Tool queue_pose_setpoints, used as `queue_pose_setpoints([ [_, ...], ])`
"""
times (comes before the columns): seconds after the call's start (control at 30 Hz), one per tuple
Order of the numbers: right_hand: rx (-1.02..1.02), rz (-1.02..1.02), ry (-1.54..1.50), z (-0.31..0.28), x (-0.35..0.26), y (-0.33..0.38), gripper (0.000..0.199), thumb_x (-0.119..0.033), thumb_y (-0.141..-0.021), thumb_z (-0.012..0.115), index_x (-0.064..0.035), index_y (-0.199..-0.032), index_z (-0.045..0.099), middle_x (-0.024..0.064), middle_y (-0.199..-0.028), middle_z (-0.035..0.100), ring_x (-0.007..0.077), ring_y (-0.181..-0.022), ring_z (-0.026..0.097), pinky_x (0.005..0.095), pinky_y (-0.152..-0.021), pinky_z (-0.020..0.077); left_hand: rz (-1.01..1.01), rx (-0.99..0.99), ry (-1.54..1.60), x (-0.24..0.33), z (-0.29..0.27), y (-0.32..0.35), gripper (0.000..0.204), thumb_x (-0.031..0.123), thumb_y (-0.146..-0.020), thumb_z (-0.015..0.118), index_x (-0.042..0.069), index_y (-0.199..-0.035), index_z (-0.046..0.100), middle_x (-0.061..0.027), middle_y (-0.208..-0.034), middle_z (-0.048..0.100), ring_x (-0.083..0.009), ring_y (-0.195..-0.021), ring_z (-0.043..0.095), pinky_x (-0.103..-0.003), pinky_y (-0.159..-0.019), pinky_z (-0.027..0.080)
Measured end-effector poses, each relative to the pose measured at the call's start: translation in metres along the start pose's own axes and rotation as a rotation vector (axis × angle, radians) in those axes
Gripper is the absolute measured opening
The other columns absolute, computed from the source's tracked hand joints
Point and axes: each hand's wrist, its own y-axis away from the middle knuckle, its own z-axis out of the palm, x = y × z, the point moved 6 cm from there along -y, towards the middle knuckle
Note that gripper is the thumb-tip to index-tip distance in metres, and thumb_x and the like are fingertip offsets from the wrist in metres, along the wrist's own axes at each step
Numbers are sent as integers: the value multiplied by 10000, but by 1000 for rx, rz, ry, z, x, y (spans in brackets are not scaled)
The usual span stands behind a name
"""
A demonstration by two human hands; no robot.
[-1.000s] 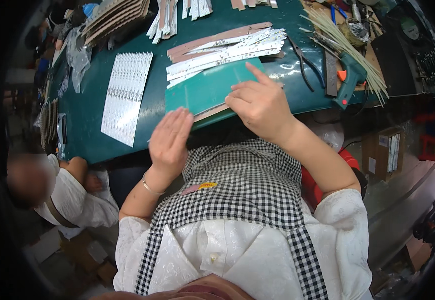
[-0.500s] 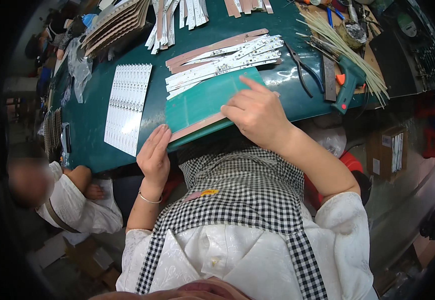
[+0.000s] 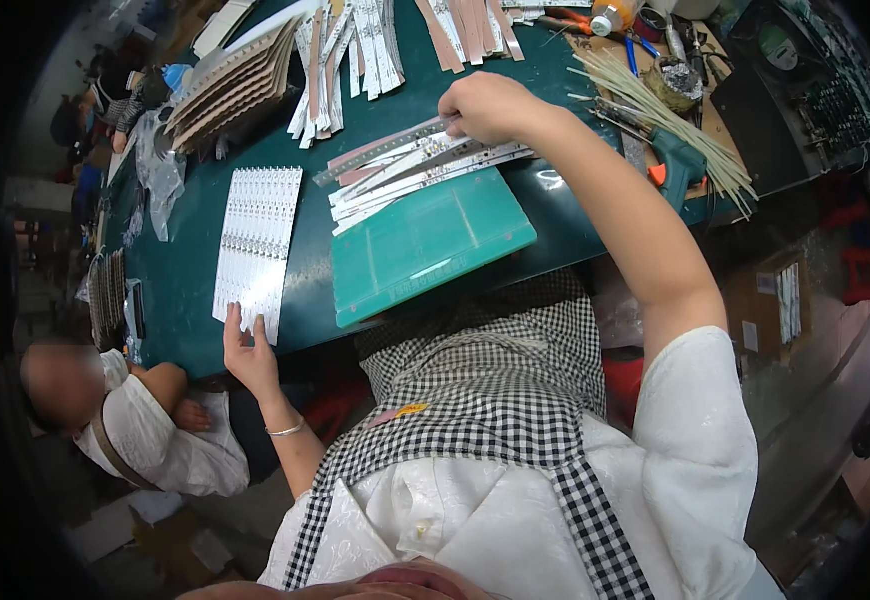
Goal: The person assembles LED light strips by hand at a workbench. They pick up a large LED panel, separate it into individual strips, and place them on a green cutting mat. They then pick up a stack of pinkish backing sheets, separate one, and place it on the mat. The person continues to separate and arrange LED strips and backing sheets.
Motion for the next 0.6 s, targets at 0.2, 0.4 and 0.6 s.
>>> queue_pose_setpoints([
  [0.2, 11, 26, 14, 6, 1, -14, 193, -162, -767, 719, -24, -900, 697, 149, -835, 684, 312, -810, 646, 403, -739, 488, 76, -11, -379, -30, 10, -3, 674, 249, -805, 734, -20, -1351, 445, -262, -1348, 477, -396, -1236, 435, -461, -1051, 331],
  [0.4, 310, 60, -36, -13, 23, -14, 221, -69, -777, 694, -44, -996, 707, 142, -941, 700, 293, -874, 668, 355, -812, 516, -26, -38, -462, -44, 19, 2, 843, 388, -758, 761, -6, -1398, 379, -279, -1400, 407, -426, -1281, 365, -494, -1061, 302],
  [0.6, 167, -34, -153, -15, -24, -46, 198, -103, -790, 690, -57, -980, 719, 129, -920, 712, 261, -868, 680, 358, -787, 525, -95, -76, -458, -56, 17, 5, 785, 422, -757, 748, 24, -1363, 449, -279, -1387, 420, -427, -1284, 365, -503, -1057, 302],
])
